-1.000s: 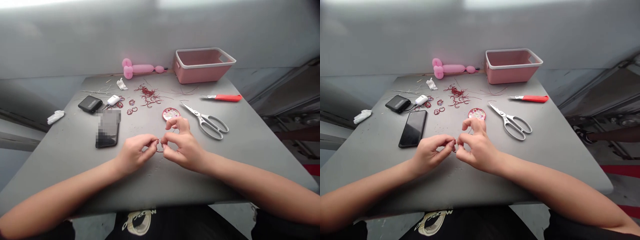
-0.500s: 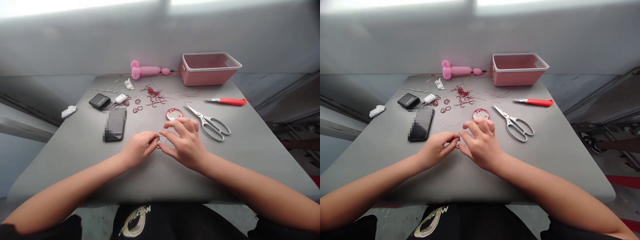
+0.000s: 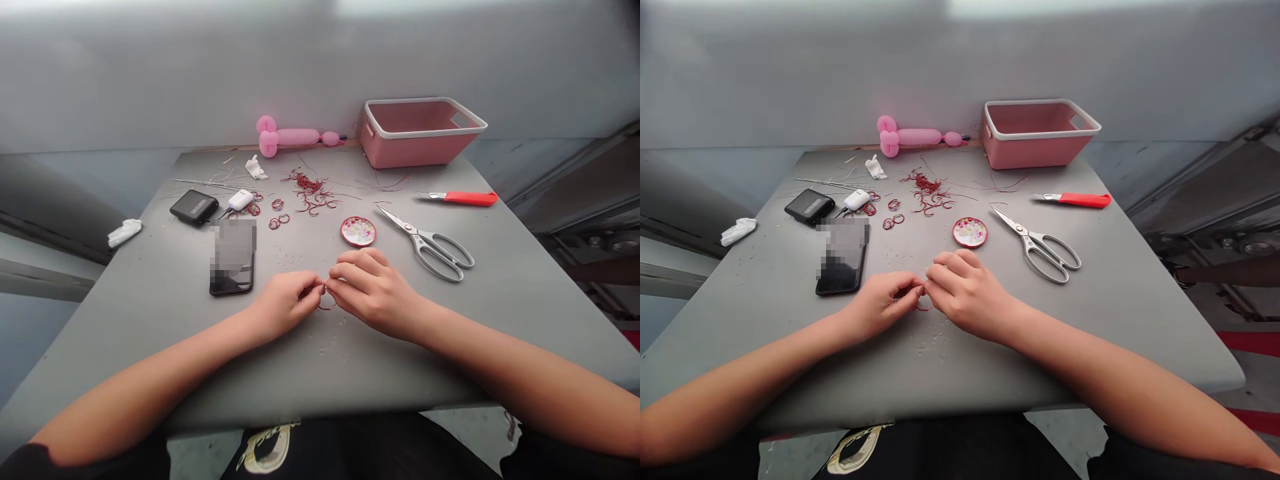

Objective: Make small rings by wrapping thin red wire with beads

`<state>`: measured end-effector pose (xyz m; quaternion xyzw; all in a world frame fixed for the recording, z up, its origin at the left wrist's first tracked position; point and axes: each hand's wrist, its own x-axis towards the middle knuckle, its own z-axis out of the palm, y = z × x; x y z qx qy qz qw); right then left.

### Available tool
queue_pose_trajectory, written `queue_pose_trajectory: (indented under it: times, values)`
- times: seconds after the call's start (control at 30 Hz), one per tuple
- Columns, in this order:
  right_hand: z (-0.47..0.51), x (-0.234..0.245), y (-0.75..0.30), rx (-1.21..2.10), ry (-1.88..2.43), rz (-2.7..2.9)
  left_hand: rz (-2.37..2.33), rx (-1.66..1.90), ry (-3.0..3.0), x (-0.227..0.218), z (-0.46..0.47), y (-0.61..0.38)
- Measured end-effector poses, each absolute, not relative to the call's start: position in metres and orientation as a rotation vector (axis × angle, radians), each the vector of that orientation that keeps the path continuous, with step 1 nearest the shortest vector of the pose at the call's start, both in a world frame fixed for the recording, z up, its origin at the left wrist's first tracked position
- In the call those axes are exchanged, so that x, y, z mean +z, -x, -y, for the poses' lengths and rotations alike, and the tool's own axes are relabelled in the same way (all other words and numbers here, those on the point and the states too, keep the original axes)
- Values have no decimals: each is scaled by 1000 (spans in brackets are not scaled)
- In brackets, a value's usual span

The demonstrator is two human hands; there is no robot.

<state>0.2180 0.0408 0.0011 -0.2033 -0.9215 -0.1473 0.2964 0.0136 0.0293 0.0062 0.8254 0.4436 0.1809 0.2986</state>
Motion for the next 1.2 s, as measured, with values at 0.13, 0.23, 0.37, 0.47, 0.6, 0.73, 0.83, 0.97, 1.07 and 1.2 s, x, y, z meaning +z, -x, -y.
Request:
queue_pose_trajectory:
  times: [0.13, 0.23, 0.37, 0.47, 0.6, 0.73, 0.83, 0.97, 1.07, 1.2]
  values:
    - [-47, -3, -219, -109, 533, 2487, -1135, 479, -2184, 6, -29, -12]
    - [-50, -9, -220, 273, 595, 2454, -1086, 477, -2210, 3, -28, -11]
    - [-50, -11, -220, 645, 698, 2422, -1032, 506, -2289, -4, -27, -9]
    - [-49, -9, -220, 851, 784, 2396, -975, 562, -2432, -8, -25, -9]
    - [-48, -5, -218, 1057, 938, 2321, -972, 602, -2480, -9, -26, -9]
    - [-47, -4, -218, 1078, 1164, 2212, -1008, 811, -2418, -8, -28, -5]
    - [-46, -4, -218, 1068, 1227, 2176, -859, 877, -2465, -6, -28, 2]
    - [-42, -2, -218, 1061, 1199, 2159, -803, 928, -2475, -6, -28, 7]
    - [-37, 0, -216, 1179, 1213, 2111, -774, 920, -2507, -9, -29, 6]
    - [-35, -1, -216, 1224, 1217, 2080, -692, 908, -2513, -12, -31, 6]
